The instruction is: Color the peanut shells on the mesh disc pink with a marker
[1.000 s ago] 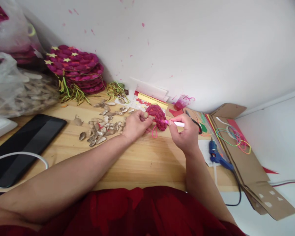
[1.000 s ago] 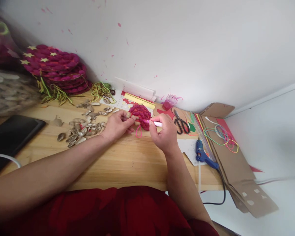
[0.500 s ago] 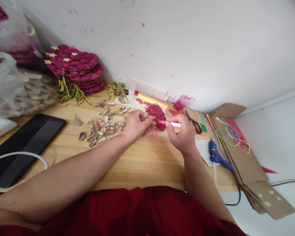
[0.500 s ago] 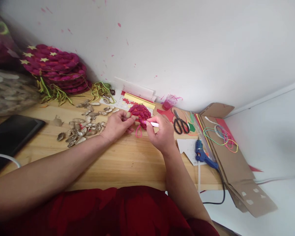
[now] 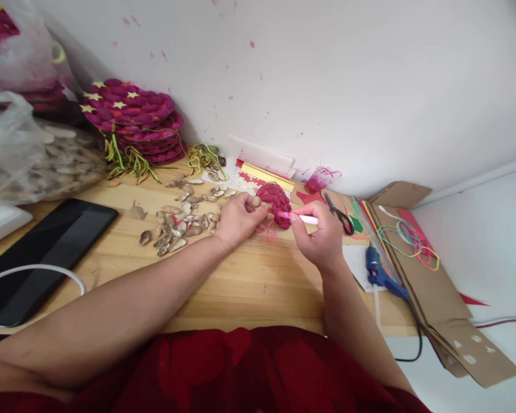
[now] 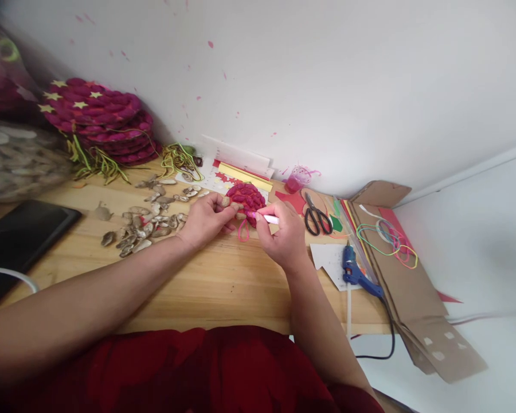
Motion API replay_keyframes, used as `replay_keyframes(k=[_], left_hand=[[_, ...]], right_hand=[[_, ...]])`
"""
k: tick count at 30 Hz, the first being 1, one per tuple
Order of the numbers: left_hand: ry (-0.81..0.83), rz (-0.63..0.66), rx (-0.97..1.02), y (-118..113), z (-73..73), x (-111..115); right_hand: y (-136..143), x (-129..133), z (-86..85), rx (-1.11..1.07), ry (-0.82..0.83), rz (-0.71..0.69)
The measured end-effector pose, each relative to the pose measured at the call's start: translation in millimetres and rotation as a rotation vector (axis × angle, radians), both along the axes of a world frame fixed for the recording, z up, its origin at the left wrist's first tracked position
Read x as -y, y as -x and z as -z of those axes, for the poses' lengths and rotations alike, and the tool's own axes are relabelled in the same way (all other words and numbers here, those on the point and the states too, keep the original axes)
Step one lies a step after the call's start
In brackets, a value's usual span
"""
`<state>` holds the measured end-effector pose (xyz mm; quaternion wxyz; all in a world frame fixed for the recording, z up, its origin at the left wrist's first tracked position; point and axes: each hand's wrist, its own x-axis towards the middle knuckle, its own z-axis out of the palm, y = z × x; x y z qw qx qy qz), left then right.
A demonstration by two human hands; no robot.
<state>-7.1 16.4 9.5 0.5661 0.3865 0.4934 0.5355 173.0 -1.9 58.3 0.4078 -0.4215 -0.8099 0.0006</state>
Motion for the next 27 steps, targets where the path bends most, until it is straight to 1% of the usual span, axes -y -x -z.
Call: replay_keyframes(k=[12,17,23,27], left_hand=[[0.006,-0.002,-0.02,-0.9,-1.9,-0.1],[0.006,0.003,-0.017,-0.6,-0.7,-0.7],[-0.005,0.003,-0.011,0.0,0.7,-1.3],[-0.004,0.008,0.004,-0.3,3.3,-1.8]], right_hand=[[1.5,0.8,2.7,0.012,0.009,0.026],[2.2,1.2,2.5,0.016,0.025,0.041],[0.4,0.9,1.2,0.025,0.043,0.019],[-1.8,-0.1,0.5,0.014,0.024,0.024]])
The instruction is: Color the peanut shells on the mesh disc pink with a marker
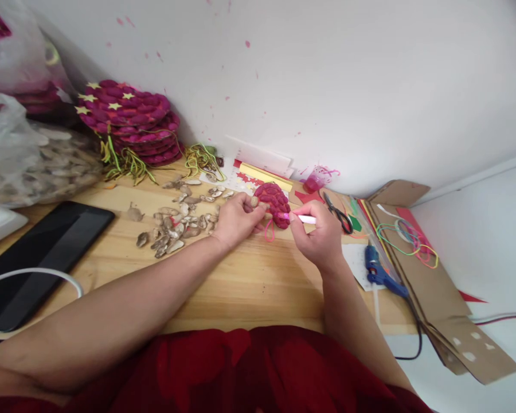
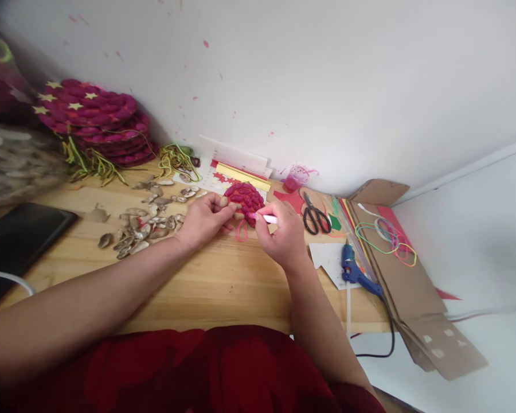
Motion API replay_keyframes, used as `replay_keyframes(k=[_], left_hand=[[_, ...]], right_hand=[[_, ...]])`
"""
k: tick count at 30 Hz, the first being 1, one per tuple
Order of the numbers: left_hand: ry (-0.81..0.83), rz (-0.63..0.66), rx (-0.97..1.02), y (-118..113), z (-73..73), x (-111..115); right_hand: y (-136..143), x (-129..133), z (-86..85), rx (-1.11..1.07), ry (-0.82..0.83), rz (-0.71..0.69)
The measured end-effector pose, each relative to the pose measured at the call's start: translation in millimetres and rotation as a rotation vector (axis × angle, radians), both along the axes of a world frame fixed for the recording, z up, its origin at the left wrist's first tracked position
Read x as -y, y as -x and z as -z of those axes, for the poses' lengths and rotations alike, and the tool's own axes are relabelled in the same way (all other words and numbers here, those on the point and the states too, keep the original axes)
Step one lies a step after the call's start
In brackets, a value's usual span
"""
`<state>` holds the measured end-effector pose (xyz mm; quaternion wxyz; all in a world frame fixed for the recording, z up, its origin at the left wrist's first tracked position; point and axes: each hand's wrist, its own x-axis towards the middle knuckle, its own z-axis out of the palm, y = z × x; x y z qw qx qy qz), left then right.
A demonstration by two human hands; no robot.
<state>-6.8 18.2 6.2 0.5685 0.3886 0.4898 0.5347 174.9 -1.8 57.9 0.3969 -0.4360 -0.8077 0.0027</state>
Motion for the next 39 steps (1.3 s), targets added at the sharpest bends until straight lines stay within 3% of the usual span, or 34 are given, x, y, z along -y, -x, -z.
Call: replay_keyframes(k=[18,24,31,39], left_hand=[[0.032,0.024,-0.026,2,-2.4,2],[-0.012,0.051,-0.047,3,0.0,1],[-0.057,0.082,0.013,6,6.7,-3],[0.004,0.029,0.127,4,0.5,-5]], right_hand=[[-10,-5,2.3,-0.108,0.011,0.044],[-7,-6,6.0,-0.125,0.082,-0.027],[-14,-14,11.7,-0.275,-0.055,0.139],[-12,-15,15.0,-0.422,0.072,0.149]])
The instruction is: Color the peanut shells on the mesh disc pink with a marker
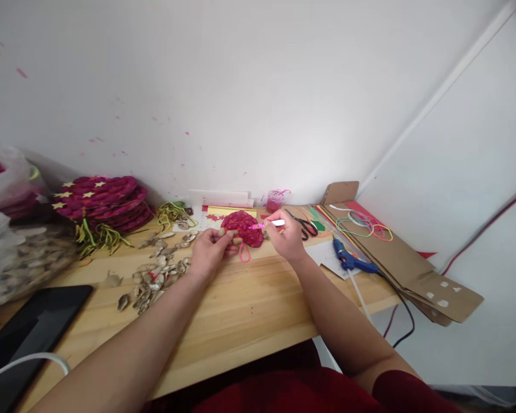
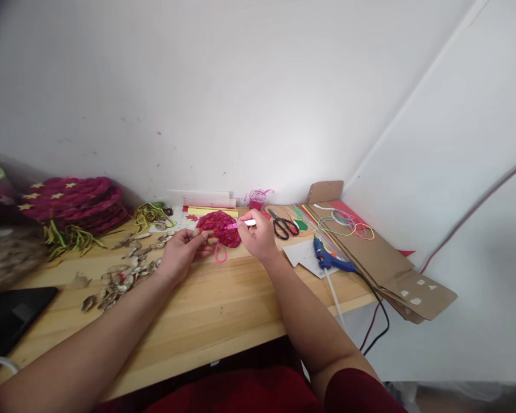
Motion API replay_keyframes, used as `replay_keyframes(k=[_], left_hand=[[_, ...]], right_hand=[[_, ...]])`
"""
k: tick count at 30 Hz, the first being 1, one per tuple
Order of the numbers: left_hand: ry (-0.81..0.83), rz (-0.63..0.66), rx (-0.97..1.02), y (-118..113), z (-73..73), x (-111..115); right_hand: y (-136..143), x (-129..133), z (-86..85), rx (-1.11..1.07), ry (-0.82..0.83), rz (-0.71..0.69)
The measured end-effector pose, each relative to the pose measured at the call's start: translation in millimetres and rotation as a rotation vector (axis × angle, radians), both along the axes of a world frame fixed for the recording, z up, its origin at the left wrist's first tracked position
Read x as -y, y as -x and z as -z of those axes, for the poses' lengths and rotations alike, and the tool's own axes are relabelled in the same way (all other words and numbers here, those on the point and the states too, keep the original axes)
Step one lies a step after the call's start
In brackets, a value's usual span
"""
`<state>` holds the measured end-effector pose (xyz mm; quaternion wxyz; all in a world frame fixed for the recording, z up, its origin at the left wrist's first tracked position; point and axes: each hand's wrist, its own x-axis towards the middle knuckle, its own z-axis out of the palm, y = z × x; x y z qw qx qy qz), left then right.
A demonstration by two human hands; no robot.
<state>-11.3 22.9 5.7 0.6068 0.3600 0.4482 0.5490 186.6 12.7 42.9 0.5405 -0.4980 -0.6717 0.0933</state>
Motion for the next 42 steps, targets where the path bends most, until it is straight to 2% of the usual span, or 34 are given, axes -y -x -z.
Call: replay_keyframes(k=[7,16,21,25,30,33,36,39,42], left_hand=[[0.027,-0.019,-0.052,-1,-5.1,2],[0.0,0.003,-0.095,-1,-4.4,4],[0.006,-0.009,-0.104,-1,-3.8,3],[0.007,-0.034,-0.098,-1,-5.1,3],[0.01,-0.027,-0.106,-1,-4.2,3],[-0.001,-0.033,-0.094,0,-0.4,1],[-0.003,-0.024,-0.067,0,4.2,-2],[-0.013,-0.008,-0.065,0,7.9,-4],[-0.025,0.006,-0.067,1,10.4,-6]], right_hand=[[13,5,2.3,0.082,0.079,-0.122],[14,8,-1.7,0.268,-0.073,-0.129],[14,10,-2.6,0.326,-0.063,-0.171],[11,11,-6.2,0.298,-0.053,-0.126],[8,10,-6.2,0.257,0.033,-0.176],[5,8,-5.3,0.236,0.004,-0.078],[-6,0,-8.8,0.09,-0.004,0.063],[-27,-20,-22.1,-0.085,0.03,0.207],[-51,-49,-42.7,-0.039,0.007,0.347]])
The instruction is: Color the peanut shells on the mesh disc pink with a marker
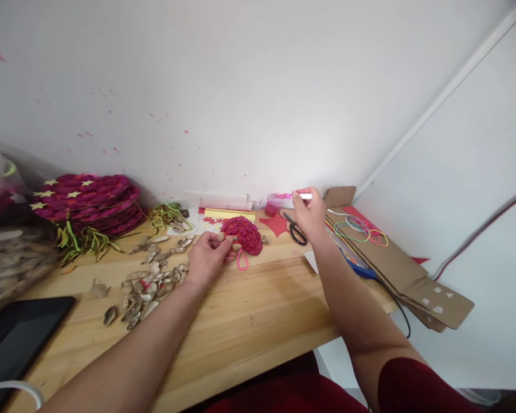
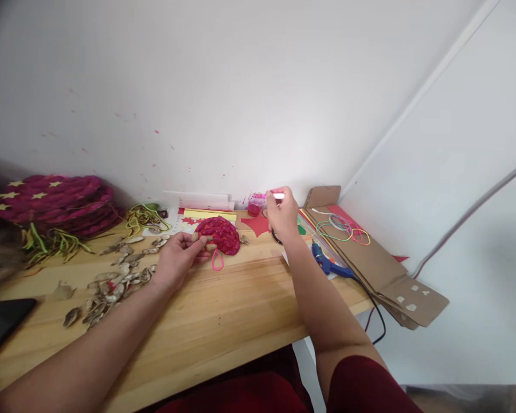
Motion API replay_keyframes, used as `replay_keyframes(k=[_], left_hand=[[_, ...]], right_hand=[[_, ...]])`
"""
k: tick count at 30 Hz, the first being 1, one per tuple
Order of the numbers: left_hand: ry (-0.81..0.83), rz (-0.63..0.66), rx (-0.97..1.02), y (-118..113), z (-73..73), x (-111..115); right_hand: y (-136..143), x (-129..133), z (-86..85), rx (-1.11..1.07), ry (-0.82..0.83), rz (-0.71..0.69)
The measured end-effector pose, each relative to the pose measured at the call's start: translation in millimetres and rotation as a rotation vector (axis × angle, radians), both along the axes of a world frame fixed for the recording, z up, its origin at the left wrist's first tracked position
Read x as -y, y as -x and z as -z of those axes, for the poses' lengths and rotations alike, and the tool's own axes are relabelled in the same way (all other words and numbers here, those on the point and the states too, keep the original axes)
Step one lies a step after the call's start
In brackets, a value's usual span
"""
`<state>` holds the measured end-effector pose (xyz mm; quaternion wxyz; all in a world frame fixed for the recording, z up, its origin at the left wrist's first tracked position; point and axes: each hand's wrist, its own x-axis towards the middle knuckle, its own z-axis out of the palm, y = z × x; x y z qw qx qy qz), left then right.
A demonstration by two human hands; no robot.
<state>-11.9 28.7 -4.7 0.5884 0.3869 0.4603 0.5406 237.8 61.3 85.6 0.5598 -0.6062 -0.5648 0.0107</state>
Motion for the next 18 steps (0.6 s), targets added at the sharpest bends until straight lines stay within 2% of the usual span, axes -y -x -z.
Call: replay_keyframes(k=[1,3,5,10,18], left_hand=[[-0.004,0.001,-0.004,0,0.7,-1],[-0.006,-0.003,-0.016,0,2.0,-2],[-0.005,-0.005,-0.024,0,3.3,-3],[-0.018,0.01,-0.014,0,6.6,-4],[-0.016,0.03,-0.009,0,8.2,-5]], right_hand=[[-6,-10,-6.4,0.044,0.024,0.051],[-14,-30,-15.3,0.175,0.187,0.133],[-16,-45,-17.3,0.287,0.336,0.173],[-7,-66,-2.7,0.379,0.478,0.171],[-10,-74,11.3,0.452,0.586,0.203]])
